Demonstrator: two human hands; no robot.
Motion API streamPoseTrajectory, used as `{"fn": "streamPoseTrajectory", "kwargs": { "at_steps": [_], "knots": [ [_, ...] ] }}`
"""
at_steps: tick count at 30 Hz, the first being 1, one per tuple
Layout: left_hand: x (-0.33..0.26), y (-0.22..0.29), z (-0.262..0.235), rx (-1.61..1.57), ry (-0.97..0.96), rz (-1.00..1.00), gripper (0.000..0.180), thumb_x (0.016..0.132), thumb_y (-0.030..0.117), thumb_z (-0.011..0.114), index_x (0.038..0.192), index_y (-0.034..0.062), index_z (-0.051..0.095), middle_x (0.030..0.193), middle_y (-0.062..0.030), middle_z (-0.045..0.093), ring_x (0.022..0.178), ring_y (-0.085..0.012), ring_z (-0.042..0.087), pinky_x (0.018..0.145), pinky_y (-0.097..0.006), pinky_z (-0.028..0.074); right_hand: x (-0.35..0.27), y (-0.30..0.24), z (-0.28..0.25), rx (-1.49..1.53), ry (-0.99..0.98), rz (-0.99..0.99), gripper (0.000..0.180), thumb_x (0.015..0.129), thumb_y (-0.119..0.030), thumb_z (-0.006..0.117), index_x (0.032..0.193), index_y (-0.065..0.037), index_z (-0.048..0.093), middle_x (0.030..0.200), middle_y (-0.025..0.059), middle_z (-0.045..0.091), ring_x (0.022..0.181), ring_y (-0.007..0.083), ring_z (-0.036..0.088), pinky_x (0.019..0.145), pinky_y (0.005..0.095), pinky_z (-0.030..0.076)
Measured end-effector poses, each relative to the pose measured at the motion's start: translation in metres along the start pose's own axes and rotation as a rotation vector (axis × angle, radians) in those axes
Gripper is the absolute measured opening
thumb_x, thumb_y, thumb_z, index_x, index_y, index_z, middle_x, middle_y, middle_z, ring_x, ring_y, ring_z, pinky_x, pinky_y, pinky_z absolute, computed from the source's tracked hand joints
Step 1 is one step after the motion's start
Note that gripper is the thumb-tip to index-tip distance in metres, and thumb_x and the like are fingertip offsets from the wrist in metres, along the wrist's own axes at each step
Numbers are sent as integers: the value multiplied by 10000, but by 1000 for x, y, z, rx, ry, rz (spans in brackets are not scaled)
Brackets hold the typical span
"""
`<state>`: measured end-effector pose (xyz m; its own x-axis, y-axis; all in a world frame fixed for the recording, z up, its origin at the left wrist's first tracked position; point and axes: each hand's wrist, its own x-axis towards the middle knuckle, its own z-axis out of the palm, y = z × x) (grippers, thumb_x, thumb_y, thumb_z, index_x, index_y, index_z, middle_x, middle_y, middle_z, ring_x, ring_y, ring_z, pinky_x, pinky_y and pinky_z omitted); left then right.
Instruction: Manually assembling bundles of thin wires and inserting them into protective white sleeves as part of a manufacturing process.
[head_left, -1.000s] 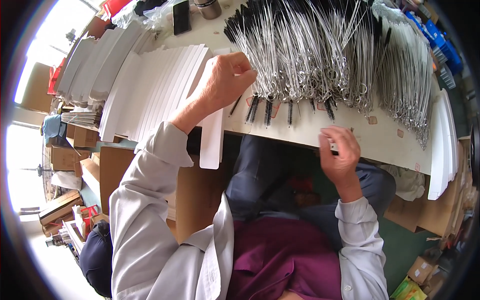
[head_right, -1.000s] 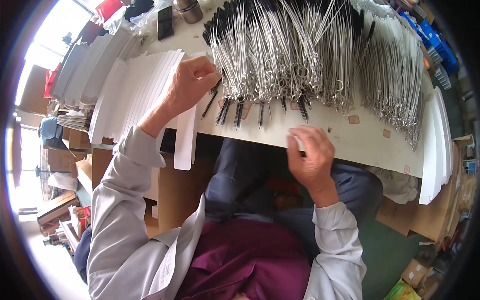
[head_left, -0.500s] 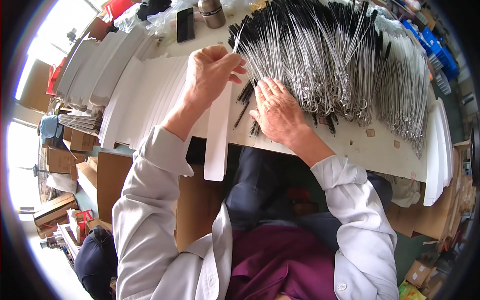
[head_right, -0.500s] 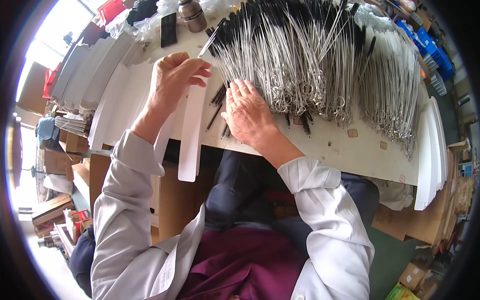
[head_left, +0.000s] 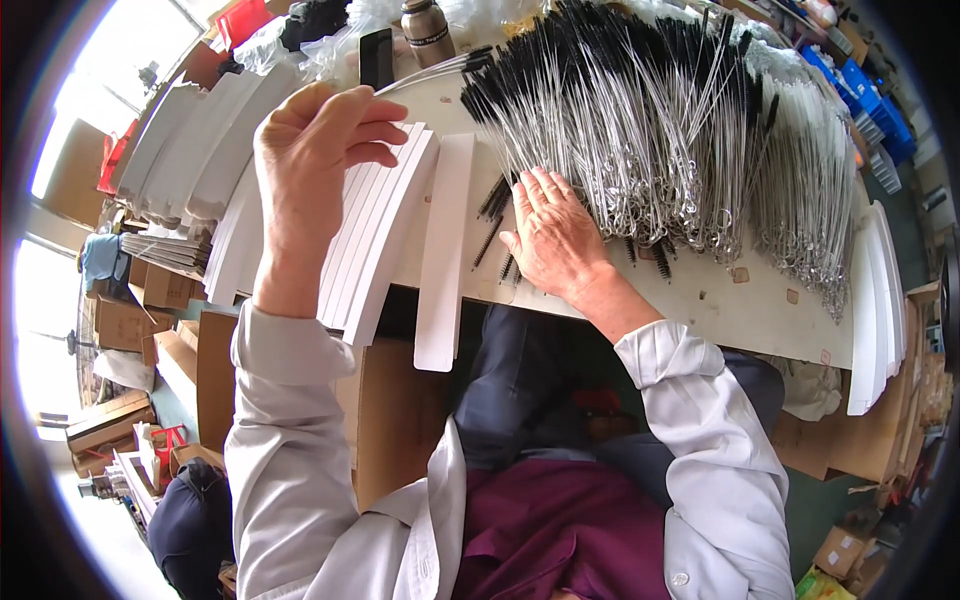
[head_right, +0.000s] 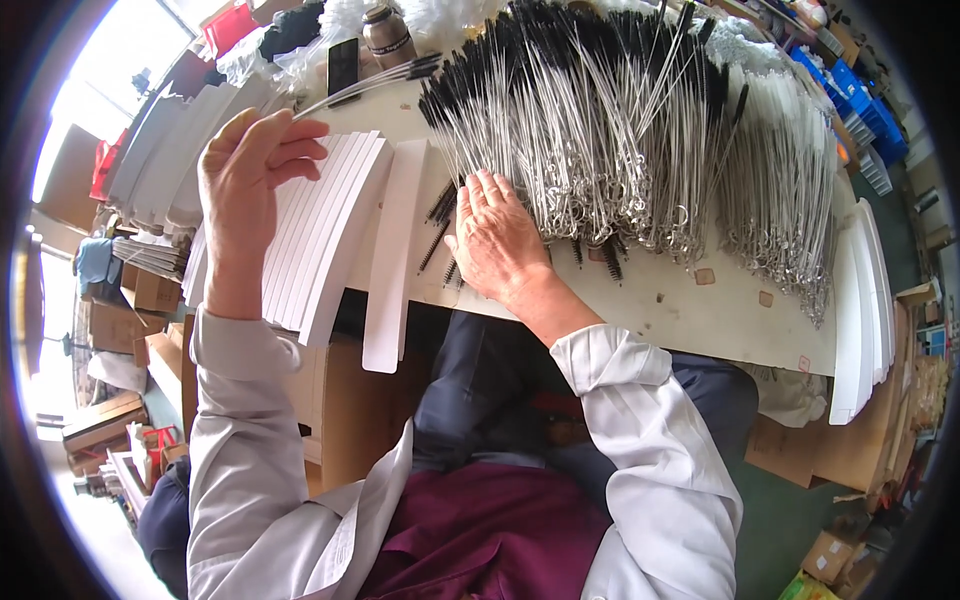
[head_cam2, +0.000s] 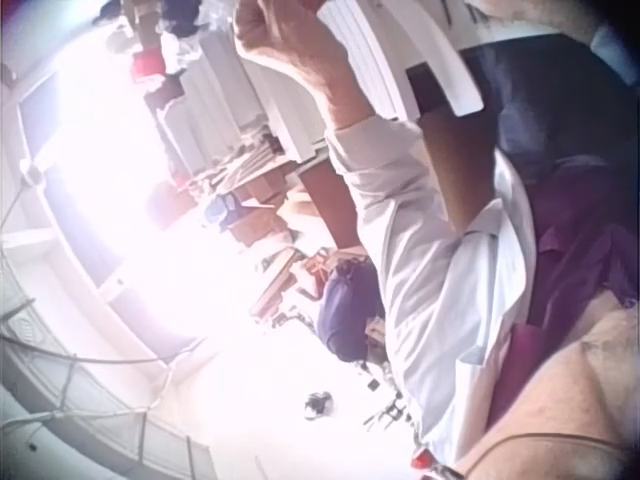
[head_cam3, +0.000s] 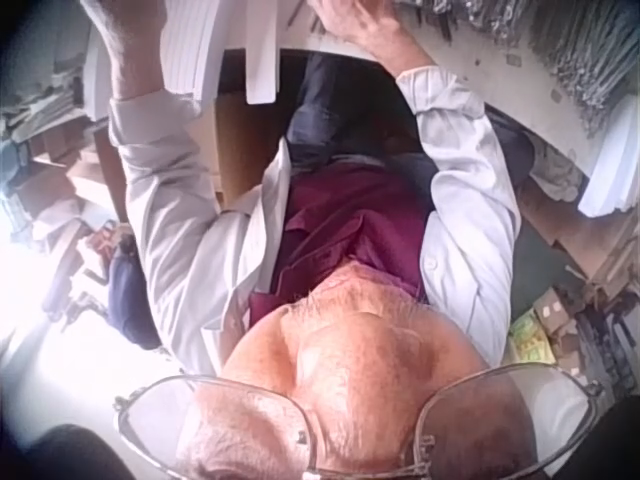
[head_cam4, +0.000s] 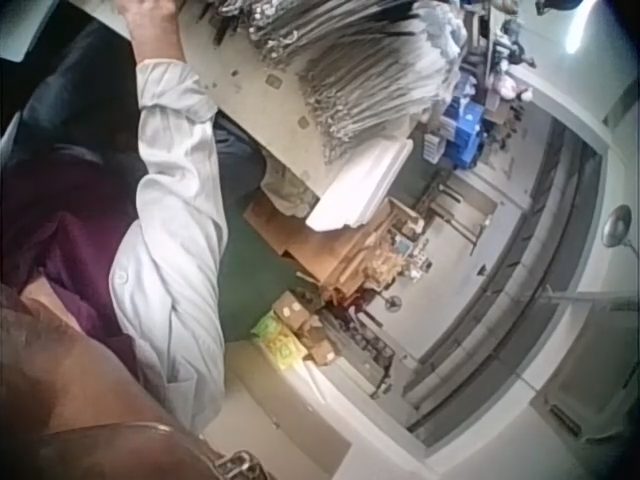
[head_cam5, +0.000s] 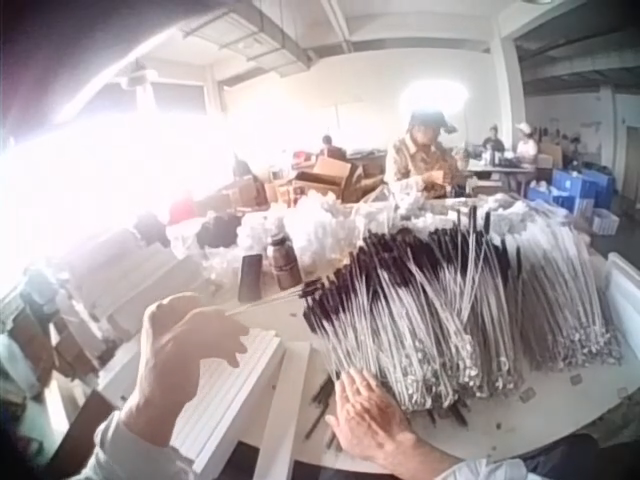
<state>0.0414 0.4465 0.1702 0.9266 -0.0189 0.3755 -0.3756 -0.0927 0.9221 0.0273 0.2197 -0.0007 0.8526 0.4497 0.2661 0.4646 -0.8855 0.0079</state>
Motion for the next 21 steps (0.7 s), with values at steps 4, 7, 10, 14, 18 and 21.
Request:
{"fn": "streamPoseTrajectory", "kwargs": {
  "at_steps": [4,7,10,14,18,21],
  "knots": [
    [-24,21,1,-16,1,60,252,981,122,653,756,25,596,885,-206,764,698,-189,740,601,-298,601,0,0,-1,41,57,-5,657,1014,-397,567,1435,105,514,1504,252,522,1467,331,419,1277,439,228],
    [-48,23,12,-92,-16,33,293,1003,89,631,734,48,522,903,-217,763,717,-194,739,619,-311,599,-5,2,-12,213,188,4,632,1032,-420,568,1408,87,552,1435,255,584,1381,315,528,1236,426,323],
    [-79,28,18,-137,-37,-5,310,1018,53,604,737,56,473,932,-224,761,736,-201,732,648,-322,596,-9,-6,-70,1298,-9,322,790,1051,-622,469,1335,106,580,1266,245,678,1141,307,686,1017,394,520],
    [-110,28,39,-233,-179,-32,301,1015,0,578,745,32,450,987,-243,753,765,-179,704,686,-325,574,-20,-16,-102,2026,135,334,828,1080,-642,317,1460,76,478,1226,241,701,1172,319,678,1033,423,517],
    [-138,23,62,-259,-248,-66,280,965,-62,617,736,15,476,1052,-248,753,793,-176,699,715,-319,575,-46,-11,-118,2367,272,293,671,1123,-521,326,1374,71,518,1201,286,690,1080,325,715,956,412,566],
    [-149,14,78,-151,-339,18,264,933,-53,665,723,8,517,1033,-219,768,815,-187,738,710,-309,588,-71,1,-124,2346,389,353,576,1136,-441,350,1353,61,531,1154,271,708,1020,331,728,921,437,579]
  ]
}}
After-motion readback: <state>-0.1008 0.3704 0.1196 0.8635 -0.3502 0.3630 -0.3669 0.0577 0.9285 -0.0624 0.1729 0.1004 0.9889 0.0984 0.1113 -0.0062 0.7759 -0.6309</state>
